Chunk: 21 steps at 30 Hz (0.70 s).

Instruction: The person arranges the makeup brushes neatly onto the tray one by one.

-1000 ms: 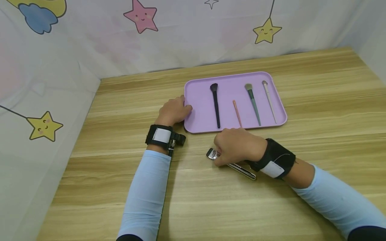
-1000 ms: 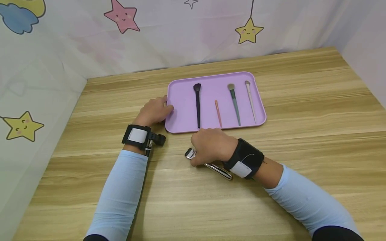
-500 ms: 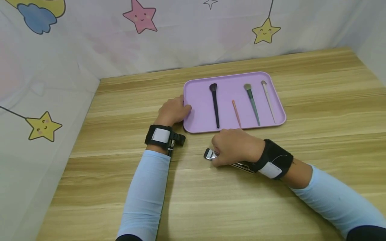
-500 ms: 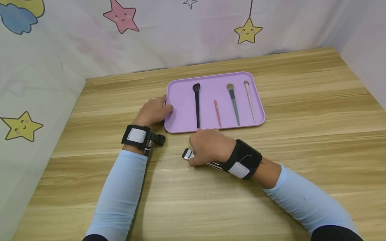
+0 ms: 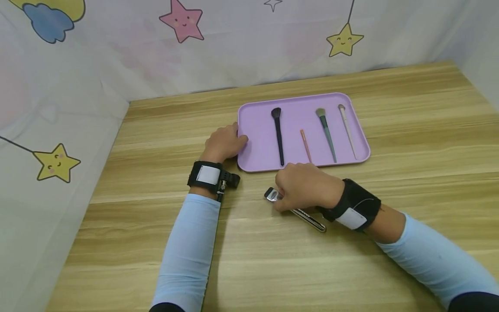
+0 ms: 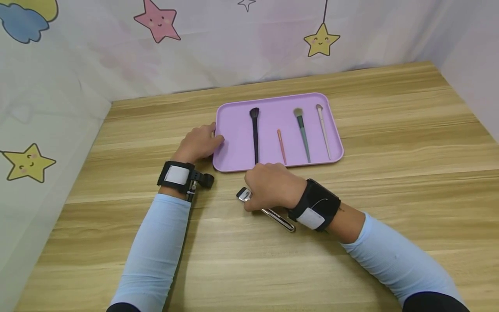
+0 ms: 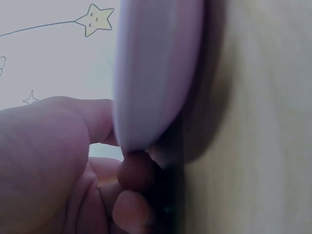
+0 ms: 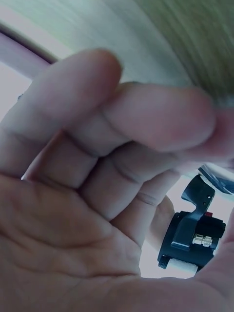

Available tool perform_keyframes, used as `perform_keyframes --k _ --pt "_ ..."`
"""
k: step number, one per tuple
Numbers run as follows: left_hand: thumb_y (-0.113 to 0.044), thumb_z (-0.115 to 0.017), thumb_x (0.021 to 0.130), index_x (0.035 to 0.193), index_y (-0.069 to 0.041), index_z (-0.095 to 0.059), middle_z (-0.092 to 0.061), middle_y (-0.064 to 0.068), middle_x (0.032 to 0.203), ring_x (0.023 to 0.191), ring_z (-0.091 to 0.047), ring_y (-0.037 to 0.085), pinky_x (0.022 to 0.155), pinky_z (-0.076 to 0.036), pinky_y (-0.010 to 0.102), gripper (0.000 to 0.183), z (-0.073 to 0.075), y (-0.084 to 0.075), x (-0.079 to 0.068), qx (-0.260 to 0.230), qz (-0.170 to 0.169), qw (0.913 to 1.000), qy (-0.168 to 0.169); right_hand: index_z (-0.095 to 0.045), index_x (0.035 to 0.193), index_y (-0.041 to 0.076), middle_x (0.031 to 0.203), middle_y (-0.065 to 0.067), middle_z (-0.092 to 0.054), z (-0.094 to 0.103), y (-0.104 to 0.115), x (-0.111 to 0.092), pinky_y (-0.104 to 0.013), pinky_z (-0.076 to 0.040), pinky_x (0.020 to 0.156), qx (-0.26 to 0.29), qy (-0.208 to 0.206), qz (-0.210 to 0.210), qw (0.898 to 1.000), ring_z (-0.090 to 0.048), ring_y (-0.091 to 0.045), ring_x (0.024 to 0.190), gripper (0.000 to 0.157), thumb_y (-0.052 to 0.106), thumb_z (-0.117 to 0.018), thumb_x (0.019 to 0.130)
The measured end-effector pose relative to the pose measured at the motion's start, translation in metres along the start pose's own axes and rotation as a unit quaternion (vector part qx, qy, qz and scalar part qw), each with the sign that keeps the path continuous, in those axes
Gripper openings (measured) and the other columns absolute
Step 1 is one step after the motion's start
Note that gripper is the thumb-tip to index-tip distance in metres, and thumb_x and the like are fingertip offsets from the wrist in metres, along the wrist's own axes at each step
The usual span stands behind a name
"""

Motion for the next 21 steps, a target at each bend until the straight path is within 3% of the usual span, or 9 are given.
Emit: perform_keyframes --k 10,16,21 --pt "-0.034 -0.042 0.089 0.122 -0.005 -0.047 -0.054 0.011 0.094 0.077 -0.052 0.024 0.059 -0.041 0.037 0.044 -0.0009 0.0004 0.0024 0.007 -0.008 0.9999 -0.002 -0.044 0.049 0.022 0.046 0.014 -0.031 0.0051 -0.0019 0.0003 -0.025 -0.024 0.037 0.014 -0.050 -0.006 0.999 -0.034 -0.004 0.044 0.028 0.032 -0.064 0.066" --pt "-0.035 -0.042 0.090 0.126 -0.004 -0.045 -0.054 0.012 0.098 0.078 -0.052 0.024 0.061 -0.042 0.036 0.048 -0.0016 0.0009 0.0027 0.005 -0.002 1.0000 0.002 -0.054 0.064 0.019 0.056 0.008 -0.049 0.0084 -0.0014 0.0005 -0.028 -0.035 0.038 0.028 -0.077 -0.023 0.996 -0.044 -0.008 0.049 0.017 0.032 -0.065 0.065" --pt "-0.035 -0.043 0.090 0.125 -0.004 -0.046 -0.054 0.012 0.096 0.077 -0.053 0.024 0.059 -0.042 0.035 0.048 -0.0016 0.0015 0.0017 0.000 -0.002 1.0000 0.002 -0.057 0.077 0.015 0.061 0.005 -0.053 0.0101 -0.0019 0.0020 -0.030 -0.038 0.039 0.039 -0.093 -0.037 0.994 -0.047 -0.010 0.050 0.018 0.028 -0.065 0.067"
Point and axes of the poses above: each hand's wrist, its own x-axis towards the middle knuckle, its own z-axis out of the back of the hand, y = z × x, the point moved 2 cm from there along x, towards the middle knuckle
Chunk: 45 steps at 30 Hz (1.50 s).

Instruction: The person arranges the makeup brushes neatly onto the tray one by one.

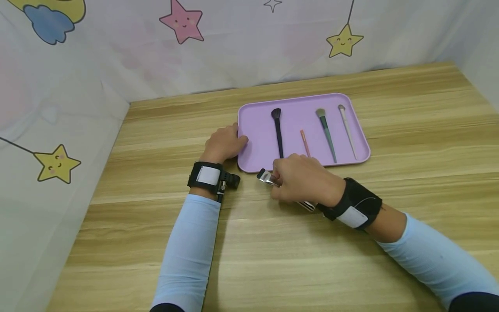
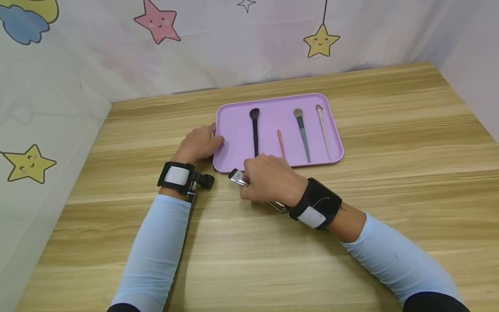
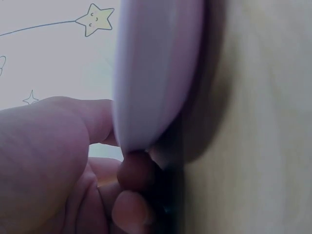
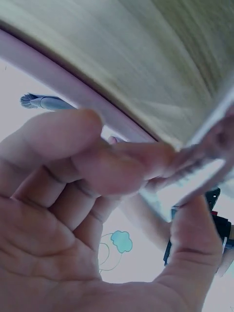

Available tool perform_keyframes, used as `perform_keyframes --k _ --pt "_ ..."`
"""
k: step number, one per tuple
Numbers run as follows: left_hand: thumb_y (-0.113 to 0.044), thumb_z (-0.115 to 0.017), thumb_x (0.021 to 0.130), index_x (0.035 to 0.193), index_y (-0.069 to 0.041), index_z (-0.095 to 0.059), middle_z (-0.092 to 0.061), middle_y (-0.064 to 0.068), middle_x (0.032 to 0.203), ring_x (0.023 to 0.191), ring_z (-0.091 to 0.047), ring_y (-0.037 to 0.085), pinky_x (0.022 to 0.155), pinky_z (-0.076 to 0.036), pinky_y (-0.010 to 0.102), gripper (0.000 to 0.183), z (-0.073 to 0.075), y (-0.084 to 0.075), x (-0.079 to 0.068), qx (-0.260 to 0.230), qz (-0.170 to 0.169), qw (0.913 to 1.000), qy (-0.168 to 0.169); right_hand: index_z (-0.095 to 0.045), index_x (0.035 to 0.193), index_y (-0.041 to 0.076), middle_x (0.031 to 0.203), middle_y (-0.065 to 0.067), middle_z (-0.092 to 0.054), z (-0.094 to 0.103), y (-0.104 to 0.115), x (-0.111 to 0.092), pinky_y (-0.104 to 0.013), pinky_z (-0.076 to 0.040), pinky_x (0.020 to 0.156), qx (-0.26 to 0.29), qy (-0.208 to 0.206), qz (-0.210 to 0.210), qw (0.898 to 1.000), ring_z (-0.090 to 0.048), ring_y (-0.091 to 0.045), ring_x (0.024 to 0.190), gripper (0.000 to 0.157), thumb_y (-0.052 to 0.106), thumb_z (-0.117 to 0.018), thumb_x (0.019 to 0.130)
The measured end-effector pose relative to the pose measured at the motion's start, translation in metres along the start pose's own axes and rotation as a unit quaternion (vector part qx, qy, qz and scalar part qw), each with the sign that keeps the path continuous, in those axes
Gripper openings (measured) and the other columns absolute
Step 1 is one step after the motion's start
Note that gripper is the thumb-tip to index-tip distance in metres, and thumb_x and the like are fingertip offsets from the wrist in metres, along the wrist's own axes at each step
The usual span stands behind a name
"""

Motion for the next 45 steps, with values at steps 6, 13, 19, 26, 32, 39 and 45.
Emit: perform_keyframes --k 6,13,19,26,32,39,45 --pt "-0.036 -0.043 0.089 0.126 -0.004 -0.046 -0.054 0.012 0.098 0.077 -0.053 0.024 0.060 -0.043 0.036 0.048 0.000 0.001 0.000 -0.001 -0.002 1.0000 -0.002 -0.058 0.084 0.015 0.060 0.006 -0.053 0.002 -0.001 0.002 -0.029 -0.037 0.037 0.006 -0.034 0.000 0.999 -0.045 -0.009 0.047 0.019 0.026 -0.065 0.070" --pt "-0.035 -0.043 0.089 0.123 -0.005 -0.047 -0.054 0.012 0.099 0.079 -0.052 0.024 0.062 -0.044 0.039 0.046 0.001 0.000 0.000 0.005 -0.005 0.9999 -0.008 -0.058 0.090 0.014 0.062 0.005 -0.054 0.006 0.001 0.001 -0.029 -0.036 0.037 0.024 -0.062 0.007 0.998 -0.044 -0.009 0.046 0.021 0.024 -0.065 0.073" --pt "-0.035 -0.043 0.089 0.123 -0.006 -0.047 -0.054 0.011 0.098 0.079 -0.052 0.024 0.063 -0.043 0.039 0.045 0.001 0.001 0.001 0.004 -0.004 0.9999 -0.009 -0.058 0.098 0.013 0.064 0.004 -0.053 0.008 0.000 0.002 -0.029 -0.036 0.038 0.039 -0.088 0.010 0.995 -0.044 -0.011 0.050 0.024 0.020 -0.063 0.076" --pt "-0.035 -0.043 0.089 0.120 -0.006 -0.048 -0.054 0.011 0.094 0.077 -0.052 0.025 0.062 -0.043 0.039 0.043 0.002 0.001 0.002 0.004 -0.006 0.9999 -0.010 -0.065 0.090 0.012 0.068 0.004 -0.053 0.010 -0.001 0.005 -0.028 -0.037 0.041 0.049 -0.127 0.032 0.990 -0.045 -0.011 0.056 0.012 0.021 -0.064 0.081" --pt "-0.036 -0.043 0.089 0.122 -0.005 -0.048 -0.054 0.011 0.095 0.077 -0.052 0.024 0.062 -0.043 0.039 0.046 0.002 0.001 0.001 0.005 -0.005 0.9999 -0.011 -0.066 0.088 0.011 0.070 0.005 -0.058 0.011 -0.002 0.005 -0.027 -0.036 0.037 0.054 -0.140 0.033 0.988 -0.045 -0.008 0.048 0.015 0.026 -0.063 0.085" --pt "-0.036 -0.043 0.089 0.130 -0.004 -0.044 -0.054 0.012 0.102 0.080 -0.052 0.024 0.065 -0.044 0.040 0.052 0.000 0.001 0.001 0.006 -0.004 1.0000 -0.005 -0.058 0.091 0.012 0.066 0.005 -0.059 0.013 -0.004 0.006 -0.041 -0.048 0.077 0.074 -0.145 0.022 0.986 -0.048 -0.005 0.045 0.019 0.031 -0.059 0.089" --pt "-0.037 -0.043 0.090 0.134 -0.003 -0.041 -0.055 0.013 0.108 0.082 -0.051 0.025 0.068 -0.045 0.041 0.055 -0.001 0.001 0.001 0.007 -0.004 1.0000 -0.003 -0.050 0.097 0.008 0.066 0.004 -0.058 0.013 -0.006 0.008 -0.059 -0.003 0.106 0.091 -0.176 0.060 0.978 -0.050 -0.005 0.050 0.020 0.027 -0.055 0.093"
Point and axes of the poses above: each hand's wrist, its own x-axis towards the middle knuckle, its own z-axis out of the back of the hand, y = z × x, the point moved 2 cm from there along x, towards the middle knuckle
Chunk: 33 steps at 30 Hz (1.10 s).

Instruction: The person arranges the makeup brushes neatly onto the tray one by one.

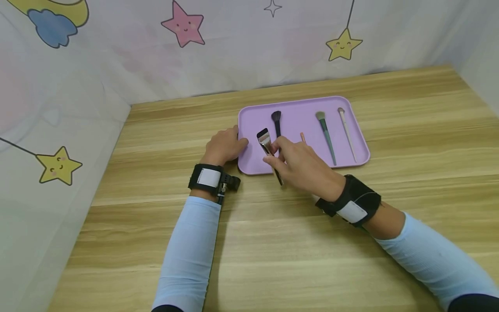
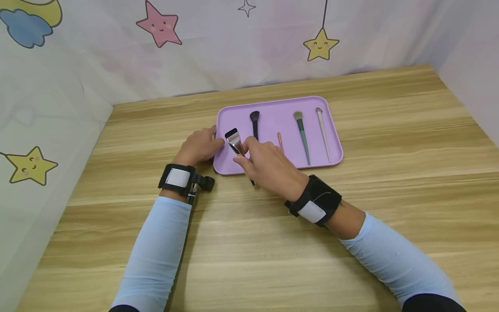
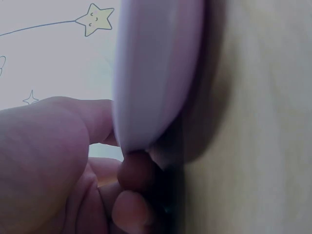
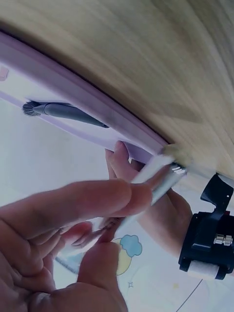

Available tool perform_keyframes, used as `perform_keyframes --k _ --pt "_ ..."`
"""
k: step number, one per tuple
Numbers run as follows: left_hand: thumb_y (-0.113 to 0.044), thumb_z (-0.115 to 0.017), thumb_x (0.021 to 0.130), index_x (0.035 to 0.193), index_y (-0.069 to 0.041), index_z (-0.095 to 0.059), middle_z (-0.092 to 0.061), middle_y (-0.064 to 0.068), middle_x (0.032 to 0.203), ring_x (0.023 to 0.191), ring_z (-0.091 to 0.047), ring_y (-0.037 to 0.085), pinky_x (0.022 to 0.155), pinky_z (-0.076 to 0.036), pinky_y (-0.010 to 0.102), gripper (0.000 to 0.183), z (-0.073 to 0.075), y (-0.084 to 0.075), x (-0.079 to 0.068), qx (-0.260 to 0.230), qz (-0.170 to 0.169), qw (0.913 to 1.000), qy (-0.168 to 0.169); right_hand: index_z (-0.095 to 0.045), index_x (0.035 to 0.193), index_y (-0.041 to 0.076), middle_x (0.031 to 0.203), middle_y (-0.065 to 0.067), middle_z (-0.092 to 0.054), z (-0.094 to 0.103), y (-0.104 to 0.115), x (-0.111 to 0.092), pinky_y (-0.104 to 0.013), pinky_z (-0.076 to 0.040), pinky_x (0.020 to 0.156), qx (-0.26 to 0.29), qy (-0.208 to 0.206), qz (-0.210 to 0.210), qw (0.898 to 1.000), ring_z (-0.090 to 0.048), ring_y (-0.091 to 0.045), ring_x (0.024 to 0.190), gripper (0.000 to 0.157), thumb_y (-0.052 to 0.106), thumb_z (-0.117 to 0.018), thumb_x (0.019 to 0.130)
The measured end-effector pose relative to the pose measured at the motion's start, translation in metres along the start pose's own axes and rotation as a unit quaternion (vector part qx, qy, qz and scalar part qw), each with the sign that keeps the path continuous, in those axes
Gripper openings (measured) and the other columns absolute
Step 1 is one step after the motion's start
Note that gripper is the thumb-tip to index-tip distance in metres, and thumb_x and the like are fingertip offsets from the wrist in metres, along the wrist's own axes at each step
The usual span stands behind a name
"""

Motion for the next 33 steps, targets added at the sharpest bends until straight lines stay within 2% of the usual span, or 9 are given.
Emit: perform_keyframes --k 7,12,15,17,19,21,22,28,33 --pt "-0.036 -0.043 0.090 0.132 -0.004 -0.043 -0.055 0.013 0.106 0.081 -0.052 0.024 0.067 -0.045 0.041 0.053 0.001 0.000 -0.001 0.001 0.003 1.0000 -0.001 -0.049 0.111 -0.001 0.083 -0.005 -0.063 0.000 -0.003 0.004 -0.065 -0.015 0.102 -0.002 -0.036 0.014 0.999 -0.056 -0.011 0.064 0.027 0.018 -0.056 0.092" --pt "-0.037 -0.042 0.089 0.133 -0.004 -0.042 -0.055 0.013 0.110 0.083 -0.052 0.024 0.069 -0.046 0.042 0.055 0.000 0.000 0.000 0.005 0.004 1.0000 0.000 -0.050 0.113 -0.004 0.089 -0.009 -0.064 0.002 -0.004 0.007 -0.065 -0.020 0.100 0.020 -0.041 0.012 0.999 -0.058 -0.012 0.069 0.032 0.014 -0.060 0.089" --pt "-0.038 -0.043 0.089 0.135 -0.005 -0.041 -0.055 0.013 0.111 0.083 -0.051 0.023 0.070 -0.046 0.042 0.056 -0.001 0.000 0.001 0.006 0.006 1.0000 0.000 -0.050 0.114 -0.004 0.089 -0.008 -0.065 0.003 -0.004 0.009 -0.056 -0.033 0.095 0.034 -0.040 0.006 0.999 -0.058 -0.011 0.071 0.033 0.014 -0.062 0.088" --pt "-0.038 -0.043 0.089 0.135 -0.005 -0.041 -0.055 0.013 0.111 0.083 -0.052 0.023 0.070 -0.046 0.042 0.056 -0.001 0.001 0.001 0.005 0.006 1.0000 0.001 -0.050 0.115 -0.004 0.089 -0.008 -0.064 0.005 -0.004 0.010 -0.046 -0.043 0.083 0.049 -0.036 -0.007 0.998 -0.058 -0.011 0.071 0.035 0.015 -0.061 0.088" --pt "-0.038 -0.043 0.089 0.136 -0.004 -0.040 -0.055 0.013 0.112 0.083 -0.052 0.023 0.071 -0.046 0.042 0.057 -0.001 0.001 0.001 0.003 0.005 1.0000 0.002 -0.049 0.118 -0.003 0.089 -0.007 -0.064 0.005 -0.004 0.012 -0.036 -0.049 0.068 0.068 -0.032 -0.025 0.997 -0.058 -0.009 0.068 0.036 0.017 -0.060 0.089" --pt "-0.037 -0.043 0.089 0.136 -0.004 -0.040 -0.055 0.013 0.112 0.083 -0.052 0.023 0.071 -0.046 0.042 0.057 -0.001 0.001 0.000 0.002 0.004 1.0000 0.002 -0.049 0.119 -0.001 0.089 -0.006 -0.063 0.006 -0.005 0.013 -0.031 -0.050 0.056 0.088 -0.030 -0.044 0.995 -0.058 -0.007 0.066 0.037 0.019 -0.059 0.090" --pt "-0.038 -0.043 0.089 0.136 -0.004 -0.039 -0.055 0.013 0.112 0.083 -0.052 0.023 0.071 -0.046 0.042 0.058 -0.001 0.001 0.000 0.002 0.004 1.0000 0.002 -0.050 0.119 0.000 0.089 -0.005 -0.062 0.006 -0.005 0.013 -0.030 -0.050 0.055 0.092 -0.032 -0.049 0.994 -0.058 -0.007 0.066 0.036 0.020 -0.059 0.090" --pt "-0.037 -0.044 0.089 0.135 -0.004 -0.041 -0.055 0.012 0.110 0.084 -0.051 0.024 0.070 -0.046 0.042 0.057 -0.001 0.001 0.000 -0.001 0.007 1.0000 0.000 -0.060 0.104 0.004 0.085 -0.004 -0.064 0.007 -0.006 0.017 -0.032 -0.046 0.055 0.089 -0.061 -0.049 0.993 -0.055 -0.009 0.065 0.028 0.027 -0.062 0.088" --pt "-0.038 -0.044 0.088 0.135 -0.004 -0.041 -0.055 0.012 0.109 0.083 -0.051 0.025 0.069 -0.045 0.042 0.058 -0.001 0.001 0.000 0.001 0.008 1.0000 -0.002 -0.064 0.095 0.007 0.081 -0.001 -0.064 0.008 -0.006 0.021 -0.033 -0.045 0.056 0.091 -0.072 -0.056 0.992 -0.054 -0.010 0.065 0.027 0.032 -0.064 0.086"
Point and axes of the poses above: each hand's wrist, its own x-axis towards the middle knuckle, its own z-axis out of the back of the hand, y = z × x, the point moved 2 cm from there along x, towards the middle knuckle
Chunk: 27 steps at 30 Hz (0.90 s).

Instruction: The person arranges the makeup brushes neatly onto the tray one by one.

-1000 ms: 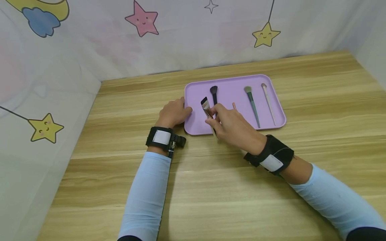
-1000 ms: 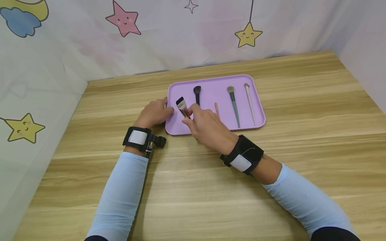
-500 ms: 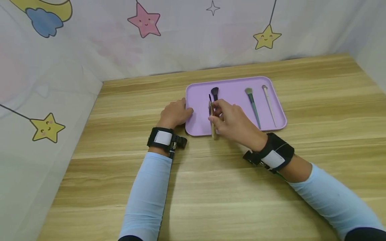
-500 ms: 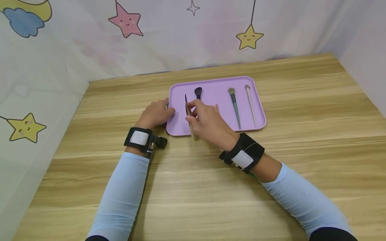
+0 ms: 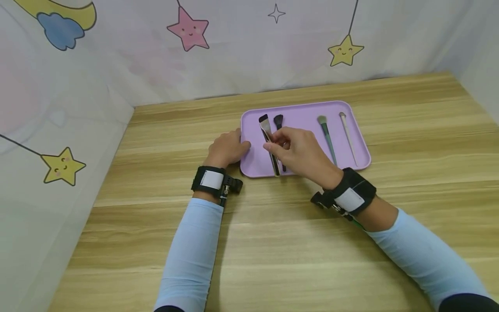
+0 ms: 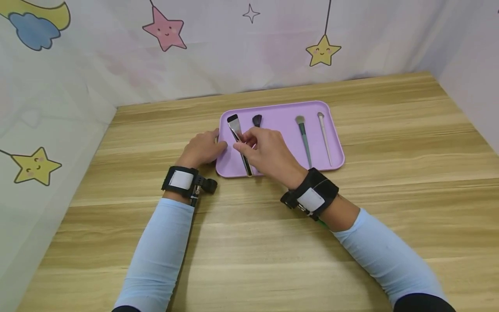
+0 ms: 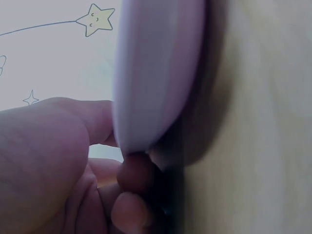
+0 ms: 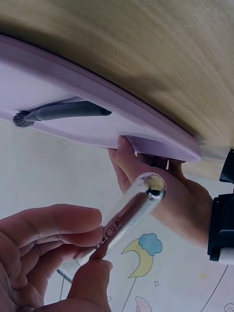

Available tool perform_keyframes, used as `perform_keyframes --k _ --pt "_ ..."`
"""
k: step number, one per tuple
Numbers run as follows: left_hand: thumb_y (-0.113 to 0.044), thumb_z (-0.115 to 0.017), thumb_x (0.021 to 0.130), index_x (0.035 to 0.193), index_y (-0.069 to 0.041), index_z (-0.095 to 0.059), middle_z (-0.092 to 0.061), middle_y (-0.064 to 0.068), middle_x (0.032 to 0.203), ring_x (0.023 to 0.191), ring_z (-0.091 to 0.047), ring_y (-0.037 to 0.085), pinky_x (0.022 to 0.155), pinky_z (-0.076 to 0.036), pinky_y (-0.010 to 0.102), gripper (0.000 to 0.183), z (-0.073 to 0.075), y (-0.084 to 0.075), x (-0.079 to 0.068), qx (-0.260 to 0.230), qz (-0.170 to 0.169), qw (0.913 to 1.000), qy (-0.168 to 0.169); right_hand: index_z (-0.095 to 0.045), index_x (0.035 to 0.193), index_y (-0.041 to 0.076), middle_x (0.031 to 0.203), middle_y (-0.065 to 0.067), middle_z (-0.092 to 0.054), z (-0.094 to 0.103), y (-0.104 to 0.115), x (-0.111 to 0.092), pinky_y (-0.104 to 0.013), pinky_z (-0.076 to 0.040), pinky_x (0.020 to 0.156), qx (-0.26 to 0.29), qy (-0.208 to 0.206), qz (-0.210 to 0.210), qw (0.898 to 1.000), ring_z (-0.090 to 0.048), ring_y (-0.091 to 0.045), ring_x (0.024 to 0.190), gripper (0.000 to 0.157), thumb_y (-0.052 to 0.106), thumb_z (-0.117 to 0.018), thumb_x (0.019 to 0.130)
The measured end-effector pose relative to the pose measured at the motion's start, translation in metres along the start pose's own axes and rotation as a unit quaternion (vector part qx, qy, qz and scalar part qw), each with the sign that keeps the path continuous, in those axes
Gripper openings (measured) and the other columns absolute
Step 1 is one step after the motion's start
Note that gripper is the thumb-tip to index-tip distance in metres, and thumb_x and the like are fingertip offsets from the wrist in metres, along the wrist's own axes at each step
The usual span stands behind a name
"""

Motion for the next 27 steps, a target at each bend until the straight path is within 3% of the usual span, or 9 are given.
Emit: perform_keyframes --k 10,27 --pt "-0.037 -0.045 0.089 0.133 -0.003 -0.042 -0.055 0.012 0.103 0.080 -0.052 0.024 0.066 -0.045 0.039 0.056 0.000 0.000 0.000 -0.006 -0.003 1.0000 -0.002 -0.066 0.087 0.013 0.077 0.003 -0.063 0.002 -0.006 0.007 -0.032 -0.046 0.055 -0.009 -0.005 -0.019 1.000 -0.056 -0.007 0.064 0.027 0.039 -0.064 0.085" --pt "-0.039 -0.044 0.088 0.133 -0.003 -0.043 -0.054 0.012 0.103 0.080 -0.051 0.024 0.067 -0.045 0.041 0.057 -0.001 0.002 0.001 -0.001 -0.005 0.9999 -0.009 -0.066 0.077 0.015 0.069 0.002 -0.066 -0.009 -0.014 0.027 -0.035 -0.048 0.050 0.017 0.034 -0.083 0.996 -0.059 -0.013 0.051 0.031 0.045 -0.064 0.083"
Point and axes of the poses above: each hand's wrist, its own x-axis towards the middle knuckle, its own z-axis out of the back of the hand, y = z × x, the point moved 2 cm from there along x, towards the middle knuckle
